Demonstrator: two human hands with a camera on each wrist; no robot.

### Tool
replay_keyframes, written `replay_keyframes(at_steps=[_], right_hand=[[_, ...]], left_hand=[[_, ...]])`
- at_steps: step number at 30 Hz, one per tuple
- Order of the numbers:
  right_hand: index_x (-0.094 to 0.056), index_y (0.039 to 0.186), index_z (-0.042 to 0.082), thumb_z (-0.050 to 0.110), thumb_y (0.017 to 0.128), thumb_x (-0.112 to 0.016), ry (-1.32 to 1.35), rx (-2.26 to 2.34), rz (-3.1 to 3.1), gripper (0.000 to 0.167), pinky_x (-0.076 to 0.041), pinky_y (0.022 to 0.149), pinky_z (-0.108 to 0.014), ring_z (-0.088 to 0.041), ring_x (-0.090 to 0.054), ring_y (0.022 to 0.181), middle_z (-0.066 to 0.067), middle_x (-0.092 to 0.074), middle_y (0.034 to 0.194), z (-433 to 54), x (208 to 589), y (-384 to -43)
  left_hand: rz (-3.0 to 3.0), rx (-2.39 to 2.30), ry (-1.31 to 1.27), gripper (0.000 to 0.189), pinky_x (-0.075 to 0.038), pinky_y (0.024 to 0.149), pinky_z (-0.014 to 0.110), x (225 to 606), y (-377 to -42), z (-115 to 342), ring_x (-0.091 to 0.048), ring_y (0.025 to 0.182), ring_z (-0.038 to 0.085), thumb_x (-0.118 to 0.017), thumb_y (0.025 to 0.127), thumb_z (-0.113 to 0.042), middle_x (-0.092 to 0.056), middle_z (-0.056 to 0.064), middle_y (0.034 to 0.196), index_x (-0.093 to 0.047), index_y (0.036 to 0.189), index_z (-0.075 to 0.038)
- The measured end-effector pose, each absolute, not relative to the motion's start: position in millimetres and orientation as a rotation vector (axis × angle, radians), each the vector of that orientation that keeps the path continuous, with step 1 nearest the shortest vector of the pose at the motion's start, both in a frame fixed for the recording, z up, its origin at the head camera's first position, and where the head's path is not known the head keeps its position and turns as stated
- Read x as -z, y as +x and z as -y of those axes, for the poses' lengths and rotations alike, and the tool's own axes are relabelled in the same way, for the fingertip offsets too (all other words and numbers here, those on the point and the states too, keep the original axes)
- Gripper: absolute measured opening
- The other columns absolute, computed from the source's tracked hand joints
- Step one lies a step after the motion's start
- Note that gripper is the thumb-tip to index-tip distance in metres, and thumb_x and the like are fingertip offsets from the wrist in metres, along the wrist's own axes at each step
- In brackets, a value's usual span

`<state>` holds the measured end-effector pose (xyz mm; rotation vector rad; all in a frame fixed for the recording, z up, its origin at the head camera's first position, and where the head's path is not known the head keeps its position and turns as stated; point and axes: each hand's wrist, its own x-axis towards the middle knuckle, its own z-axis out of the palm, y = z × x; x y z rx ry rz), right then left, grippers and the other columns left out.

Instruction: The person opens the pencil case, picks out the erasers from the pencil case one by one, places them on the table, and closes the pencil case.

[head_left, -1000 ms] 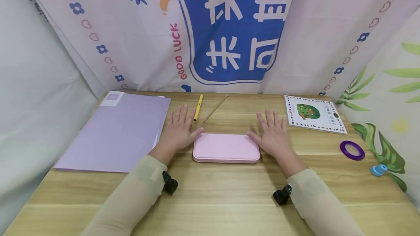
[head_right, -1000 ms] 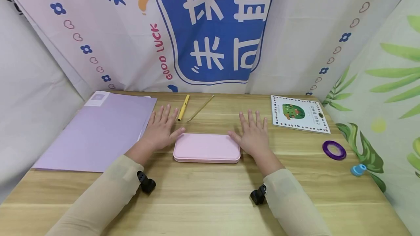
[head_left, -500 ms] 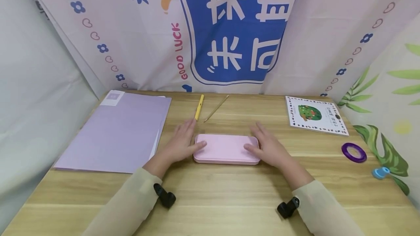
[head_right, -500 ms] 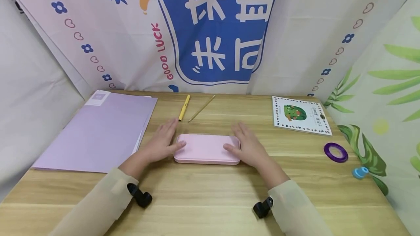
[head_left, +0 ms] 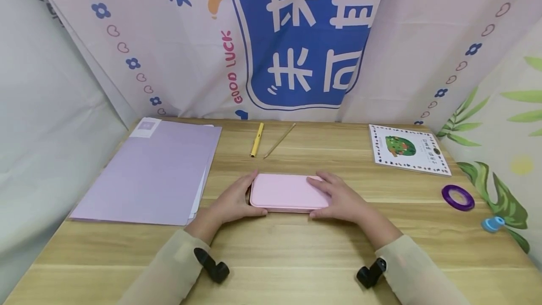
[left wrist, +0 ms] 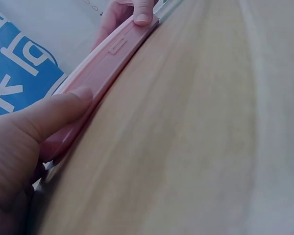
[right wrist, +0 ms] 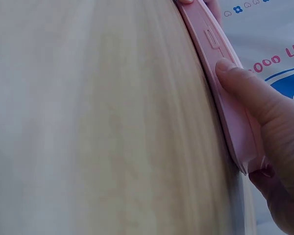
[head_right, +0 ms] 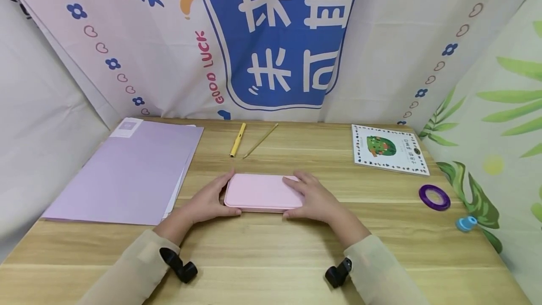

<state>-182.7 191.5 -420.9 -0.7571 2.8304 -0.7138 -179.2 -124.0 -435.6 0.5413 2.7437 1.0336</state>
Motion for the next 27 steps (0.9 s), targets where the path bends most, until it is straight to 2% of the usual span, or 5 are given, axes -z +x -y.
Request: replay_keyframes(at_steps=[16,22,27], right_hand=[[-0.049,0.145,0.026,0.062,0.068,-0.079,-0.725,0.708,-2.814,0.09,-0.032,0.112,-0.062,-0.043,-0.034,0.142,-0.014,-0.039,0.155,-193.3,420.6,-188.6],[-0.05,0.144,0.027,0.062,0.068,-0.079,-0.723,0.712,-2.798,0.089,-0.032,0.112,-0.062,-0.043,-0.035,0.142,-0.014,-0.039,0.155,-193.3,420.5,-191.1],[-0.05,0.145,0.028,0.063,0.068,-0.079,-0.727,0.685,-2.802,0.089,-0.031,0.112,-0.064,-0.043,-0.033,0.143,-0.014,-0.038,0.155,-193.0,420.6,-190.9]], left_hand=[[-2.761,-1.005,0.502,0.116,-0.03,0.118,0.05,438.7,-177.9,122.4,-0.034,0.144,0.036,-0.086,0.069,-0.048,-0.035,0.02,0.156,-0.023,0.155,-0.004],[-2.749,-1.041,0.484,0.115,-0.03,0.118,0.049,438.9,-178.2,120.6,-0.035,0.144,0.036,-0.088,0.067,-0.044,-0.036,0.02,0.155,-0.026,0.154,-0.004],[-2.77,-1.05,0.509,0.11,-0.035,0.116,0.049,439.8,-180.5,119.5,-0.042,0.139,0.035,-0.09,0.065,-0.041,-0.044,0.019,0.149,-0.032,0.15,-0.003]])
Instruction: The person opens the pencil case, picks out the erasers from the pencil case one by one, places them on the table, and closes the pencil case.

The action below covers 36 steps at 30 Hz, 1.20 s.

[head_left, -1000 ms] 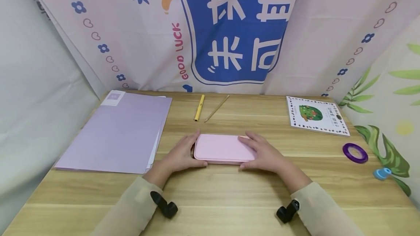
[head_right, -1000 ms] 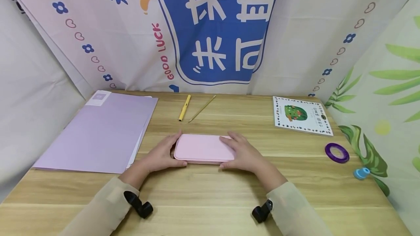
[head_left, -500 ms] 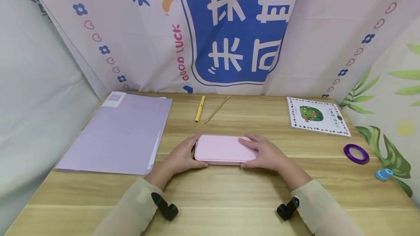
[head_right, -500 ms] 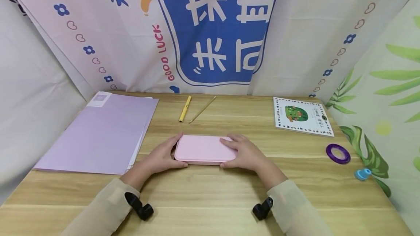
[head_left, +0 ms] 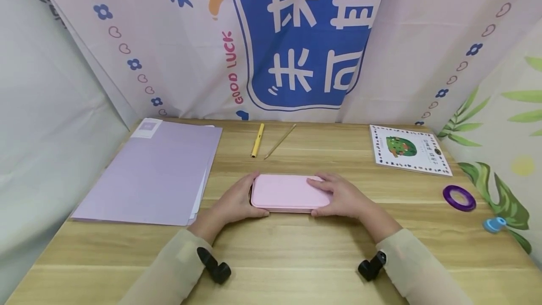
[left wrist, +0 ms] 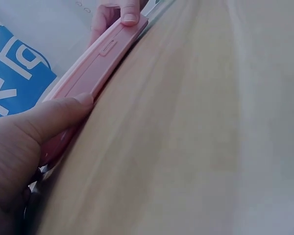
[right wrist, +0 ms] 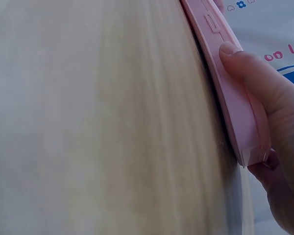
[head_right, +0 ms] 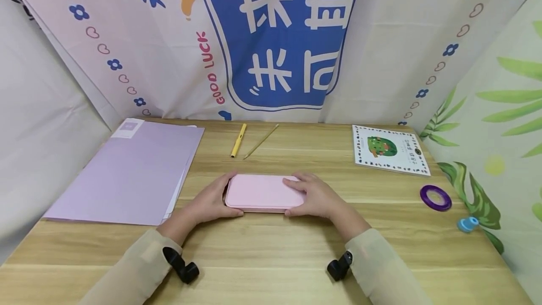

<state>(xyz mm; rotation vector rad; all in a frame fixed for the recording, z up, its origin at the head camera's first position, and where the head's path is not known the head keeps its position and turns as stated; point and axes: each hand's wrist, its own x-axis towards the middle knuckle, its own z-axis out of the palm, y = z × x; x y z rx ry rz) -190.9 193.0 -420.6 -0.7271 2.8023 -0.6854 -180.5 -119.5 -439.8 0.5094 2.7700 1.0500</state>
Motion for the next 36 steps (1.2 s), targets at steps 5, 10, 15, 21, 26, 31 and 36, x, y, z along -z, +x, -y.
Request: replay_keyframes(at_steps=[5,10,15,21,26,31,36], right_hand=[[-0.047,0.146,0.029,0.066,0.067,-0.077,-0.777,0.613,-2.821,0.093,-0.031,0.112,-0.064,-0.042,-0.032,0.143,-0.016,-0.037,0.156,-189.1,420.7,-189.4],[-0.046,0.146,0.033,0.067,0.069,-0.075,-0.834,0.569,-2.846,0.09,-0.031,0.112,-0.063,-0.043,-0.034,0.142,-0.017,-0.039,0.154,-185.7,421.8,-190.2],[-0.052,0.143,0.032,0.064,0.069,-0.076,-0.855,0.58,-2.855,0.084,-0.033,0.111,-0.062,-0.044,-0.039,0.138,-0.019,-0.044,0.151,-185.8,420.4,-192.8],[-0.056,0.14,0.03,0.056,0.074,-0.077,-0.775,0.679,-2.768,0.074,-0.037,0.11,-0.06,-0.043,-0.046,0.134,-0.021,-0.049,0.146,-185.5,410.2,-197.0],[-0.056,0.139,0.029,0.053,0.075,-0.078,-0.725,0.73,-2.702,0.072,-0.036,0.111,-0.06,-0.043,-0.044,0.136,-0.02,-0.046,0.149,-186.4,401.4,-199.4],[-0.062,0.134,0.023,0.049,0.079,-0.077,-0.543,0.968,-2.658,0.063,-0.033,0.112,-0.06,-0.041,-0.044,0.136,-0.013,-0.051,0.147,-198.6,394.5,-200.4],[-0.063,0.13,0.006,0.033,0.097,-0.061,-0.382,1.355,-2.652,0.043,-0.048,0.103,-0.047,-0.029,-0.059,0.121,-0.019,-0.063,0.131,-217.6,390.9,-208.7]], left_hand=[[-2.771,-1.072,0.543,0.103,-0.039,0.112,0.049,442.1,-182.9,119.6,-0.048,0.133,0.032,-0.091,0.063,-0.04,-0.051,0.016,0.14,-0.038,0.145,-0.006],[-2.757,-1.086,0.54,0.105,-0.038,0.113,0.05,442.4,-183.7,119.8,-0.047,0.133,0.032,-0.091,0.063,-0.04,-0.05,0.017,0.141,-0.036,0.146,-0.005],[-2.738,-1.093,0.536,0.108,-0.037,0.114,0.049,439.2,-184.1,120.1,-0.046,0.135,0.033,-0.091,0.064,-0.04,-0.048,0.018,0.145,-0.033,0.148,-0.004],[-2.692,-1.176,0.569,0.111,-0.037,0.113,0.052,439.6,-183.0,122.8,-0.048,0.132,0.033,-0.091,0.064,-0.037,-0.049,0.017,0.143,-0.029,0.151,-0.007],[-2.678,-1.21,0.59,0.113,-0.038,0.112,0.052,442.3,-184.6,122.9,-0.05,0.129,0.032,-0.092,0.063,-0.035,-0.051,0.016,0.14,-0.028,0.151,-0.007],[-2.682,-1.171,0.525,0.124,-0.033,0.116,0.051,442.2,-183.0,121.3,-0.042,0.138,0.035,-0.092,0.063,-0.039,-0.041,0.02,0.151,-0.017,0.156,-0.004],[-2.711,-1.139,0.514,0.138,-0.028,0.119,0.052,441.7,-181.7,120.4,-0.031,0.145,0.036,-0.091,0.062,-0.045,-0.028,0.02,0.159,0.0,0.158,-0.008]])
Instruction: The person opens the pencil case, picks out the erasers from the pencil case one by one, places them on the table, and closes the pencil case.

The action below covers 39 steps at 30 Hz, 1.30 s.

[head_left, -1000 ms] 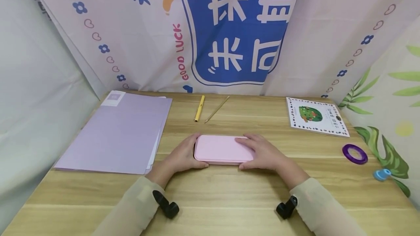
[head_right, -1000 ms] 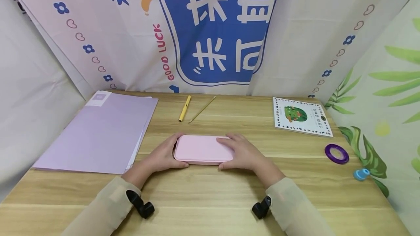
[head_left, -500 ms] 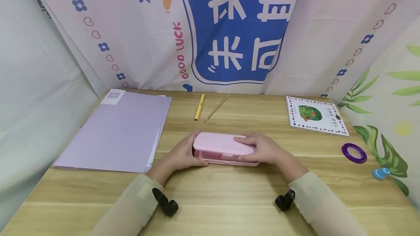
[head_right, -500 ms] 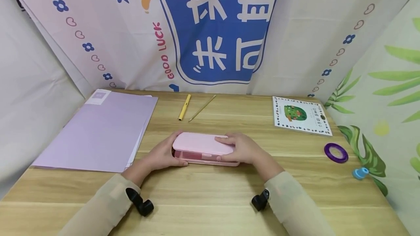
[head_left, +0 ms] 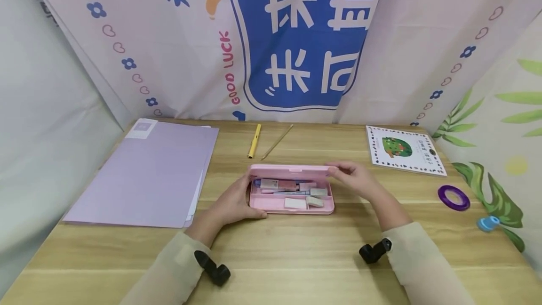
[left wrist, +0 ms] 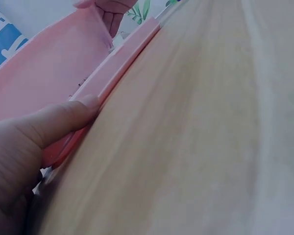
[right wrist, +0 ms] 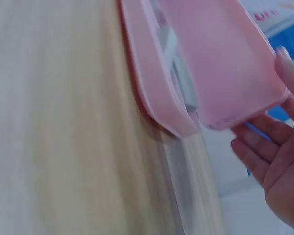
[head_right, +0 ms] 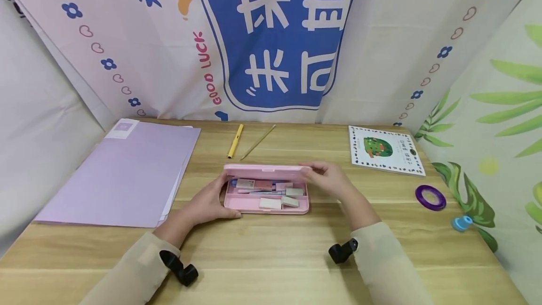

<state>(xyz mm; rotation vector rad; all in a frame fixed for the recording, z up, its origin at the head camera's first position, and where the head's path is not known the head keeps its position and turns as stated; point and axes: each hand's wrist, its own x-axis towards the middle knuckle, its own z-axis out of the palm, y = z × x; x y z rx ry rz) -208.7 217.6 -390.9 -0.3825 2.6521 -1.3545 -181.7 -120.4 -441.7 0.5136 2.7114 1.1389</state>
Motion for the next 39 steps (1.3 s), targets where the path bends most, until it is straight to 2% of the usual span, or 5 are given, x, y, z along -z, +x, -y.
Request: replay_keyframes(at_steps=[6,9,20,28,39], right_hand=[[-0.054,0.137,0.001,0.016,0.101,-0.055,-0.203,1.717,-2.597,0.039,-0.054,0.089,-0.018,0.008,-0.064,0.092,-0.023,-0.055,0.138,-218.7,400.4,-225.7],[-0.054,0.137,0.004,0.012,0.098,-0.058,-0.092,1.836,-2.58,0.04,-0.054,0.084,-0.013,0.013,-0.062,0.084,-0.022,-0.056,0.137,-213.4,407.5,-234.8],[-0.057,0.137,0.014,0.019,0.098,-0.059,0.052,1.605,-2.788,0.04,-0.051,0.072,-0.014,-0.015,-0.061,0.089,-0.022,-0.068,0.114,-205.1,424.1,-249.4],[-0.05,0.142,0.006,0.019,0.096,-0.061,-0.201,1.423,-2.875,0.05,-0.047,0.103,-0.045,-0.034,-0.057,0.117,-0.021,-0.061,0.129,-210.7,414.2,-224.7],[-0.07,0.123,0.015,0.024,0.086,-0.074,-0.556,0.925,-2.912,0.038,-0.043,0.105,-0.056,-0.036,-0.055,0.121,-0.014,-0.066,0.126,-211.4,419.4,-184.2]], left_hand=[[-2.76,-1.119,0.519,0.133,-0.027,0.118,0.055,443.6,-180.2,119.9,-0.029,0.146,0.037,-0.09,0.06,-0.05,-0.027,0.017,0.16,-0.008,0.159,-0.016],[-2.783,-1.086,0.508,0.128,-0.028,0.118,0.055,444.2,-179.8,119.1,-0.028,0.146,0.037,-0.089,0.061,-0.051,-0.028,0.017,0.159,-0.014,0.158,-0.015],[-2.779,-1.005,0.453,0.127,-0.028,0.119,0.053,444.3,-178.1,115.2,-0.027,0.146,0.036,-0.087,0.064,-0.053,-0.029,0.018,0.158,-0.014,0.158,-0.008],[-2.783,-0.991,0.454,0.126,-0.028,0.119,0.053,443.0,-178.4,116.8,-0.027,0.146,0.037,-0.086,0.065,-0.053,-0.028,0.019,0.158,-0.013,0.158,-0.008],[-2.78,-0.981,0.464,0.121,-0.028,0.118,0.054,440.5,-180.3,119.1,-0.027,0.146,0.038,-0.083,0.067,-0.051,-0.028,0.02,0.158,-0.015,0.157,-0.006]])
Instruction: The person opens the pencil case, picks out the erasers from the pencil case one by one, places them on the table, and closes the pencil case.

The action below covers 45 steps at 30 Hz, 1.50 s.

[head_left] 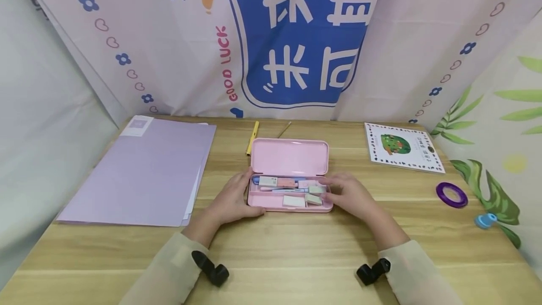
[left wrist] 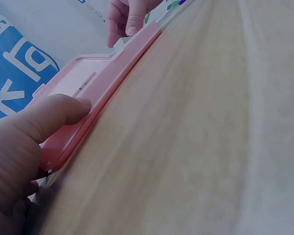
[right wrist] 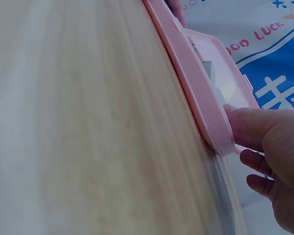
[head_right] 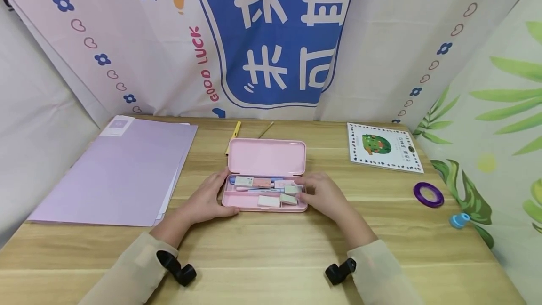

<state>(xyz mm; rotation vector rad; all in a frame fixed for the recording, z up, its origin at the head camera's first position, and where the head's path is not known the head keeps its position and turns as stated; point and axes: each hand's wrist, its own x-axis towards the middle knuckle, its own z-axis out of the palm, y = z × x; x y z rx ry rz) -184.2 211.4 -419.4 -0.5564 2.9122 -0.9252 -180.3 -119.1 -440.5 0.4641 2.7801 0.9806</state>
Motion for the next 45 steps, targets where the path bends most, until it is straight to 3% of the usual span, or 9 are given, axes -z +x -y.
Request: replay_keyframes(at_steps=[15,21,28,36,45], right_hand=[[-0.071,0.12,0.013,0.02,0.09,-0.07,-0.467,0.954,-2.931,0.031,-0.044,0.104,-0.056,-0.037,-0.055,0.121,-0.015,-0.065,0.126,-218.3,418.5,-183.2],[-0.07,0.119,0.007,0.024,0.09,-0.07,-0.128,1.087,-3.043,0.034,-0.05,0.093,-0.051,-0.033,-0.06,0.11,-0.016,-0.069,0.116,-247.9,420.0,-178.5],[-0.065,0.124,0.002,0.027,0.094,-0.064,0.231,1.056,-3.027,0.039,-0.049,0.083,-0.034,-0.029,-0.06,0.102,-0.019,-0.065,0.114,-276.5,420.2,-174.6],[-0.065,0.123,-0.001,0.028,0.093,-0.064,0.228,0.947,-2.966,0.042,-0.051,0.081,-0.041,-0.028,-0.061,0.097,-0.02,-0.067,0.11,-282.0,427.2,-174.4],[-0.066,0.12,-0.002,0.027,0.091,-0.067,0.229,0.944,-2.952,0.041,-0.049,0.076,-0.035,-0.025,-0.06,0.09,-0.016,-0.068,0.102,-275.2,430.0,-171.0]], left_hand=[[-2.768,-0.973,0.437,0.121,-0.028,0.118,0.053,440.2,-182.2,116.4,-0.026,0.147,0.036,-0.082,0.068,-0.053,-0.027,0.018,0.159,-0.014,0.158,-0.009],[-2.768,-0.964,0.431,0.12,-0.028,0.118,0.054,439.5,-181.4,116.8,-0.026,0.147,0.037,-0.081,0.068,-0.054,-0.027,0.018,0.159,-0.016,0.158,-0.008],[-2.77,-0.953,0.422,0.122,-0.027,0.119,0.054,438.9,-180.9,118.8,-0.025,0.147,0.037,-0.081,0.068,-0.054,-0.025,0.018,0.16,-0.013,0.158,-0.009],[-2.763,-0.969,0.418,0.122,-0.027,0.119,0.054,440.8,-181.4,117.8,-0.024,0.148,0.036,-0.081,0.068,-0.056,-0.025,0.017,0.16,-0.013,0.158,-0.01],[-2.767,-0.964,0.421,0.122,-0.028,0.118,0.055,440.3,-180.9,117.8,-0.025,0.147,0.037,-0.081,0.068,-0.055,-0.026,0.018,0.16,-0.014,0.158,-0.009]])
